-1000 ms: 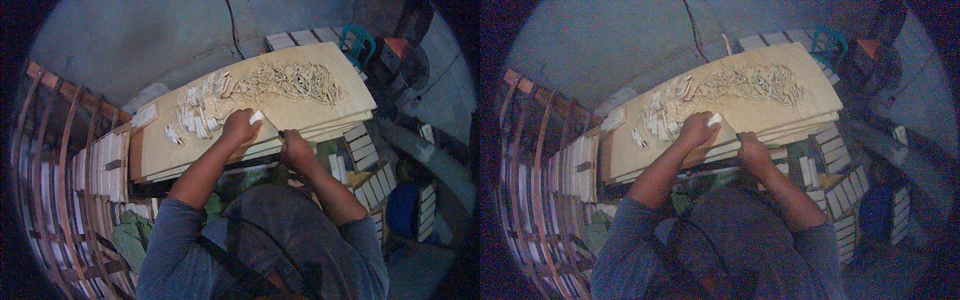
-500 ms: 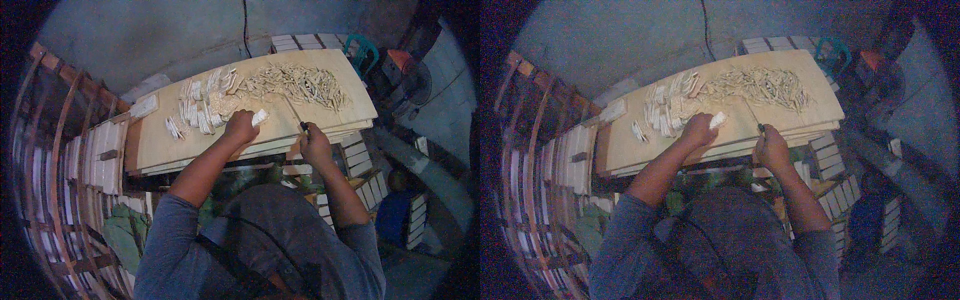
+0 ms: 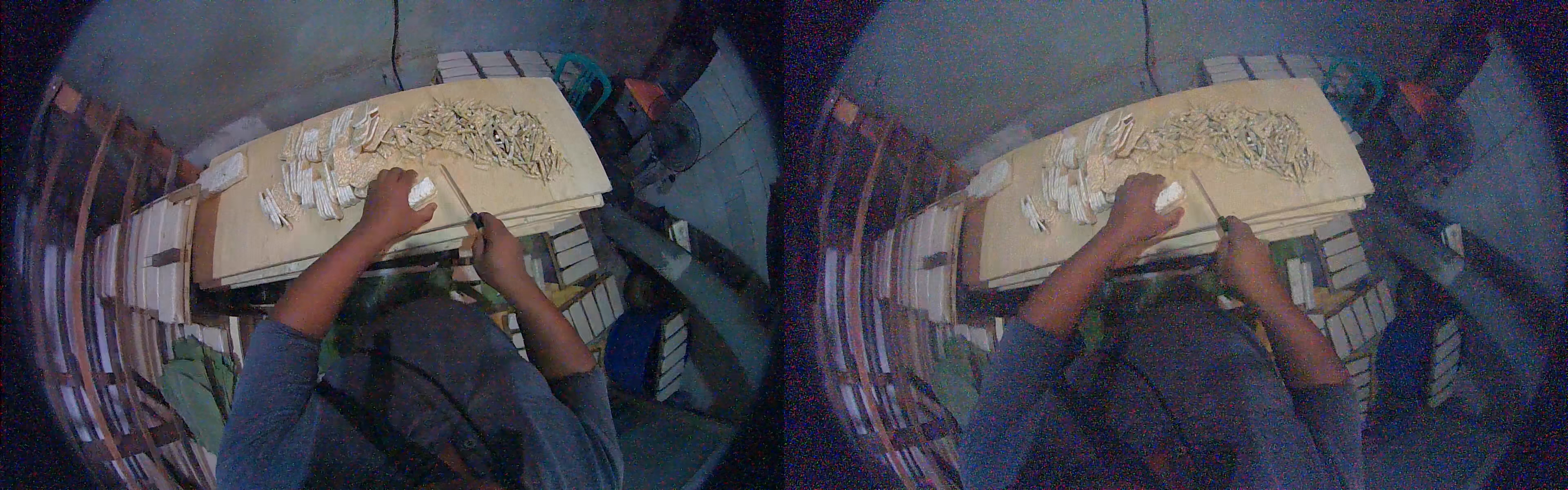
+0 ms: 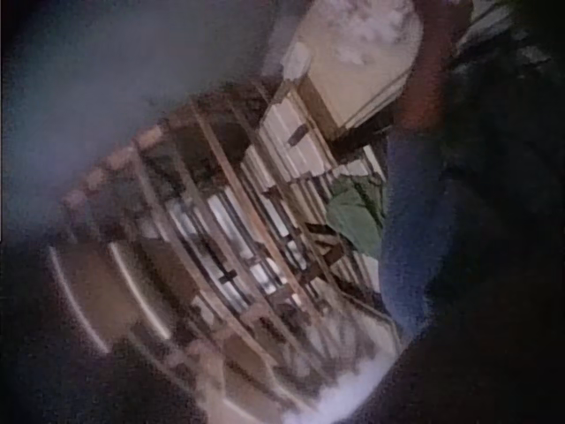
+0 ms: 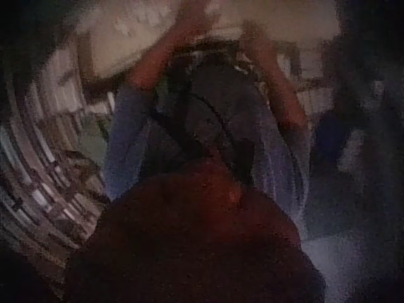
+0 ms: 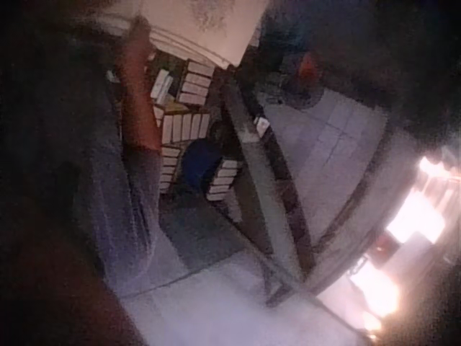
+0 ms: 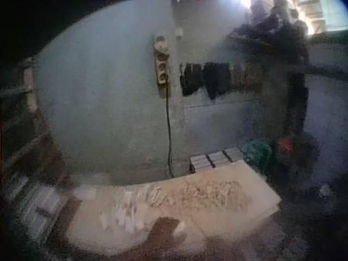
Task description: The person uses a knife to slice rectangular blocks of light-colored wood into thin strips on a wooden workbench. The person holds the block with one hand and cuts with the other, accumulating a pile of wood shavings and strips on the table.
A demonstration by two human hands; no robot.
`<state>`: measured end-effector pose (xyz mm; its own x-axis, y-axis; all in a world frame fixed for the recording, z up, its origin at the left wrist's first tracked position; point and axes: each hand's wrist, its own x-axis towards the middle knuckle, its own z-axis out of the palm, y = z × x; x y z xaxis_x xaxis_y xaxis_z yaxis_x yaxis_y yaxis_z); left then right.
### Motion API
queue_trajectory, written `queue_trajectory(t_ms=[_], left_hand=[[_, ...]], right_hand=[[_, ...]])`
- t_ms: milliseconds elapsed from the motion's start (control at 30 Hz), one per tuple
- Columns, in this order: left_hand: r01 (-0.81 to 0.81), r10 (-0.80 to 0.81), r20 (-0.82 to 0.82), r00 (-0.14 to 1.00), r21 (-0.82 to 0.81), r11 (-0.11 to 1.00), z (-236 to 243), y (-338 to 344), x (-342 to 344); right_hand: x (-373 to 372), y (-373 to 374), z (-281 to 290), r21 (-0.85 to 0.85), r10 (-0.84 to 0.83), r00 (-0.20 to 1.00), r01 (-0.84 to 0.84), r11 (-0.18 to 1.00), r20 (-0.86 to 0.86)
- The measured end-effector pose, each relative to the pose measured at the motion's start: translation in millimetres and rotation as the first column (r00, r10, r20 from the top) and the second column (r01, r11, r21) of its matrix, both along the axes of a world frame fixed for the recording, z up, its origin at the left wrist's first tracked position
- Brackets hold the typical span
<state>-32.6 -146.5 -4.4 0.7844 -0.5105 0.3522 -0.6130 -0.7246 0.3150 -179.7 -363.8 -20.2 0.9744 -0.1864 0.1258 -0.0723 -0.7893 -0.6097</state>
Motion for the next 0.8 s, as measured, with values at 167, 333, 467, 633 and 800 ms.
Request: queue_trajectory(t_ms=[167,333,467,633,800], left_hand=[[0.201,-0.203,-0.044,0.978,-0.049,0.978,-9,3,2],[0.193,-0.191,-0.066,0.979,0.025,0.981,-2,1,-1],[0.19,-0.187,-0.086,0.979,0.032,0.981,8,-3,-7],[0.193,-0.187,-0.101,0.977,0.044,0.98,9,-4,-7],[0.178,-0.168,-0.134,0.977,0.06,0.982,11,-5,-6]], right_hand=[[9,10,15,-0.009,0.115,0.98,-0.118,0.993,-0.159],[24,22,33,0.013,0.178,0.981,-0.178,0.984,-0.081],[43,35,14,-0.047,0.213,0.974,-0.217,0.975,-0.079],[36,31,8,-0.026,0.16,0.965,-0.169,0.985,-0.209],[2,6,30,-0.06,0.181,0.935,-0.208,0.976,-0.304]])
